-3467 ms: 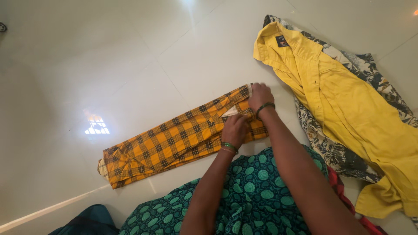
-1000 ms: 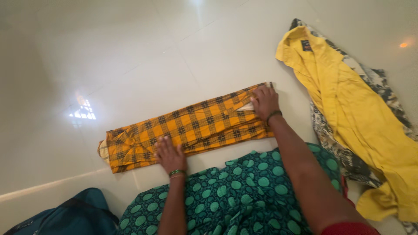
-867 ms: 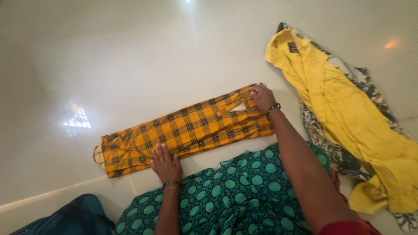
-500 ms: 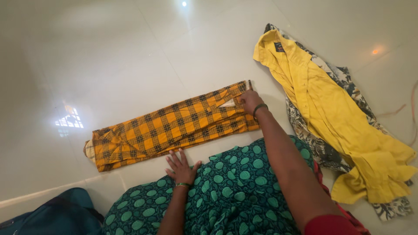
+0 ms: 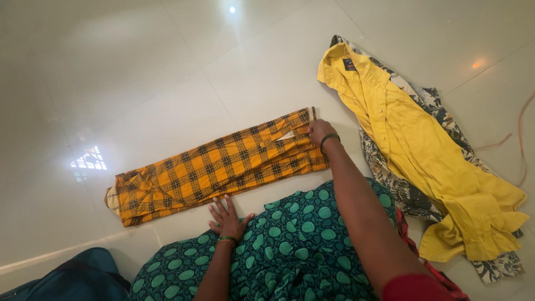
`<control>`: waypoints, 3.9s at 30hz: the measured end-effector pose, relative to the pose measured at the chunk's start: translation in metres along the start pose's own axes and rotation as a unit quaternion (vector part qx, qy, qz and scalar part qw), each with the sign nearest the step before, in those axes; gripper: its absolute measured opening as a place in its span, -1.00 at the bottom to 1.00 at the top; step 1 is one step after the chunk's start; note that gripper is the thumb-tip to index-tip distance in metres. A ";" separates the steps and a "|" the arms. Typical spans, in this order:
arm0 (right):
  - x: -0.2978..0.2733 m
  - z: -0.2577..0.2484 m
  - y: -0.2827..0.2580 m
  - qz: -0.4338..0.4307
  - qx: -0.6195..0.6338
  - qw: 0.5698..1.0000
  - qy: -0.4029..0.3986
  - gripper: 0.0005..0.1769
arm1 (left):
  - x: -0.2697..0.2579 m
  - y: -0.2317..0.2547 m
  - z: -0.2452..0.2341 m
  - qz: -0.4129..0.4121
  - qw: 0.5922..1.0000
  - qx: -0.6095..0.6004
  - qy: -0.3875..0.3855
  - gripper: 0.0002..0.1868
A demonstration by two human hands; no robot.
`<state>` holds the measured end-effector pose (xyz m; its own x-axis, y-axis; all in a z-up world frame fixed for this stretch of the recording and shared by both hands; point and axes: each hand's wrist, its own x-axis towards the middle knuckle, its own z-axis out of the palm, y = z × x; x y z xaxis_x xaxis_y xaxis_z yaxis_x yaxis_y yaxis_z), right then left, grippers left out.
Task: The person folds an orange and black checkered shirt by hand on the floor and places it into a green bag.
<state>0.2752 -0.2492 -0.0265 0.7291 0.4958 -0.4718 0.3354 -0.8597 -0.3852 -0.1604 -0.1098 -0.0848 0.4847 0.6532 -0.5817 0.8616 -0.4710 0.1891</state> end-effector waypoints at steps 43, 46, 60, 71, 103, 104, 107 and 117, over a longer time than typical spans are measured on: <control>0.021 -0.004 0.014 -0.100 0.078 0.991 -0.041 -0.80 | 0.063 0.287 -0.061 0.432 0.859 -0.047 0.273 -0.52; 0.024 -0.003 0.014 -0.087 0.104 0.991 -0.013 -0.81 | 0.069 0.286 -0.058 0.417 0.873 -0.047 0.248 -0.44; 0.034 0.020 0.007 -0.106 0.277 0.953 0.053 -0.66 | 0.069 0.278 -0.049 0.395 0.878 -0.090 0.254 -0.44; 0.002 0.022 -0.019 0.015 0.128 0.987 0.097 -0.53 | 0.082 0.272 -0.033 0.342 0.888 -0.183 0.247 -0.45; 0.032 0.049 0.019 -0.073 0.089 0.978 0.172 -0.60 | 0.075 -0.020 -0.085 0.104 0.943 -0.004 0.317 -0.36; 0.032 0.051 0.026 -0.056 0.093 0.979 0.171 -0.57 | 0.072 -0.016 -0.087 0.139 0.935 -0.046 0.324 -0.37; 0.022 0.053 0.026 -0.026 0.079 0.979 0.188 -0.58 | 0.067 -0.001 -0.117 0.144 0.948 -0.010 0.283 -0.27; 0.037 0.053 0.033 -0.095 0.058 0.969 0.219 -0.59 | 0.041 -0.015 -0.119 0.301 0.915 -0.026 0.268 -0.55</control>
<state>0.2815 -0.2522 -0.0989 0.8527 0.5222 -0.0113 0.4377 -0.7263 -0.5301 -0.1360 -0.0054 -0.0179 0.8663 0.4876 0.1086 0.4133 -0.8217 0.3924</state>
